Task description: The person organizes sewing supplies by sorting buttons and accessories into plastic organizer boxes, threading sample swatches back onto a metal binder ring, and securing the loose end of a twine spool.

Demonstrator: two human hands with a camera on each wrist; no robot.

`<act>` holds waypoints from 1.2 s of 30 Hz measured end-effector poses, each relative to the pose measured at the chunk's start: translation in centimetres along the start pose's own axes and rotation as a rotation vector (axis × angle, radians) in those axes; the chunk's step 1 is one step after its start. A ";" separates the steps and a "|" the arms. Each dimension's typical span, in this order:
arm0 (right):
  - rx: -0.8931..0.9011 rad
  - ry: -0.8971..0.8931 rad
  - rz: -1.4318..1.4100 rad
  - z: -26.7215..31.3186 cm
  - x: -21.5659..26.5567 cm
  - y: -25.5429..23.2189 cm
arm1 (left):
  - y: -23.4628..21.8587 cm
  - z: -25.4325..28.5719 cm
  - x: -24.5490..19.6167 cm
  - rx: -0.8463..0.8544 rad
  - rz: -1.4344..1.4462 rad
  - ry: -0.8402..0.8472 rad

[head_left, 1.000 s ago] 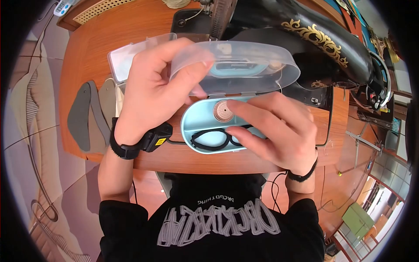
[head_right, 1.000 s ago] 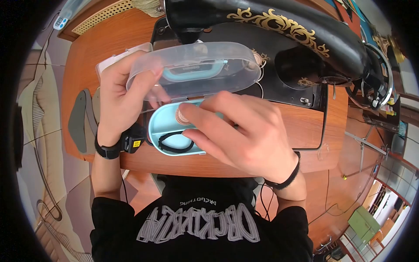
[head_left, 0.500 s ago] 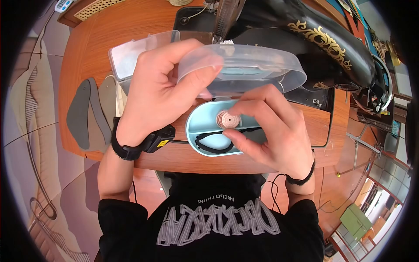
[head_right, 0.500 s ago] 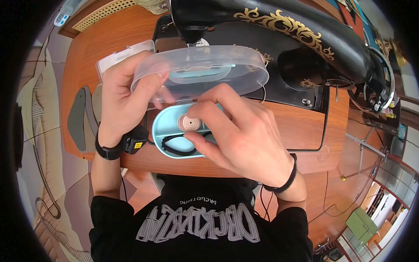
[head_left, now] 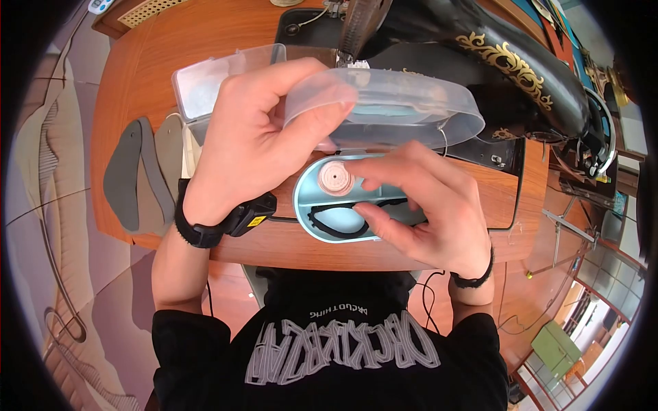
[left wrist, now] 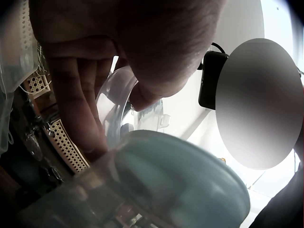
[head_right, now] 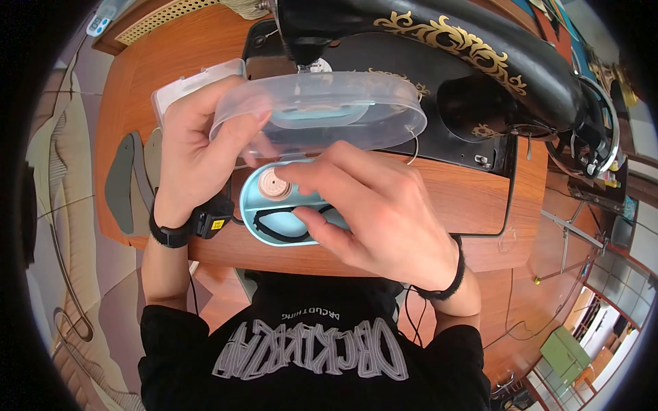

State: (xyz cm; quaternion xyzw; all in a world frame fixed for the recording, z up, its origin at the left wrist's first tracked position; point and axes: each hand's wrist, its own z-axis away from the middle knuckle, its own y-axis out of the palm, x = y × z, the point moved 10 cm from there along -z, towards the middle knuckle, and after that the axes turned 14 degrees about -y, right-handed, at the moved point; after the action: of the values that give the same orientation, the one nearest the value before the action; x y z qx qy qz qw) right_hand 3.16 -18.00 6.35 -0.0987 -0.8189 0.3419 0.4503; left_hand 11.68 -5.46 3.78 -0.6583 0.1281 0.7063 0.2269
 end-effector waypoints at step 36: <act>0.038 0.049 0.071 -1.9 1.8 2.1 | -0.1 -0.2 -0.4 -0.031 -0.179 0.086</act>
State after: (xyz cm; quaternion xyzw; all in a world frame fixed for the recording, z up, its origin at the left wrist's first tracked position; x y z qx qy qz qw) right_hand 3.34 -14.62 6.90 -0.1273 -0.7970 0.3708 0.4595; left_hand 11.95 -5.56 4.19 -0.7002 0.0675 0.6560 0.2734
